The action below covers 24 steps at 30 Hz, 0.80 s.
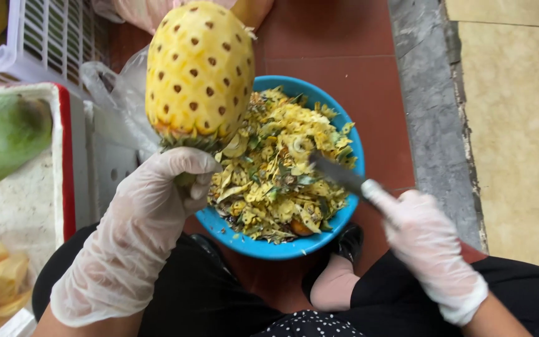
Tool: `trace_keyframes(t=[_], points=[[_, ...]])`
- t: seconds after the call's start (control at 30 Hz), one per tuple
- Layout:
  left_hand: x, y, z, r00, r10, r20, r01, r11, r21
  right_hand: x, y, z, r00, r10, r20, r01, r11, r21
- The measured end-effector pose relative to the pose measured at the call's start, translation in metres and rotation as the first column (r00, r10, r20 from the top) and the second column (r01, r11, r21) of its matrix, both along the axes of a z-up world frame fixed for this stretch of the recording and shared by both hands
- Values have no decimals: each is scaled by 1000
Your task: Carving out the eyes of a peeled pineapple using a knife in a spiral pattern
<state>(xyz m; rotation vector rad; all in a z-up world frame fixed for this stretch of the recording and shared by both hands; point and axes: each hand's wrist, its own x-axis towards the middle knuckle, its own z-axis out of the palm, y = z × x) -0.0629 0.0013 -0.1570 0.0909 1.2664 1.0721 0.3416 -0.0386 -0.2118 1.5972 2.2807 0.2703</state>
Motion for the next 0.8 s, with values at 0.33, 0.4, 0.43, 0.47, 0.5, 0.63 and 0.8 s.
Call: trace_keyframes(t=[0.33,0.4,0.43,0.47,0.5,0.63,0.8], points=[[4,8,-12,998,-57,-6,57,998,-1,72,63,-57,974,-55,218,4,974,228],[6,10,-8,998,-56,-1,56,998,19,60,76,-66,981,-3,192,-45,968,245],[9,9,-8,998,-58,9,57,998,33,56,80,-69,984,47,171,-91,962,258],[9,9,-13,998,-60,11,60,998,34,51,82,-65,984,44,172,-88,962,259],[8,9,-18,996,-90,-14,90,995,32,43,87,-62,992,40,120,-70,965,254],[4,12,-46,992,-117,-38,119,992,33,27,91,-21,994,64,89,-88,950,298],[13,18,-31,985,-163,-49,160,986,-56,19,79,13,974,-208,-88,212,976,45]])
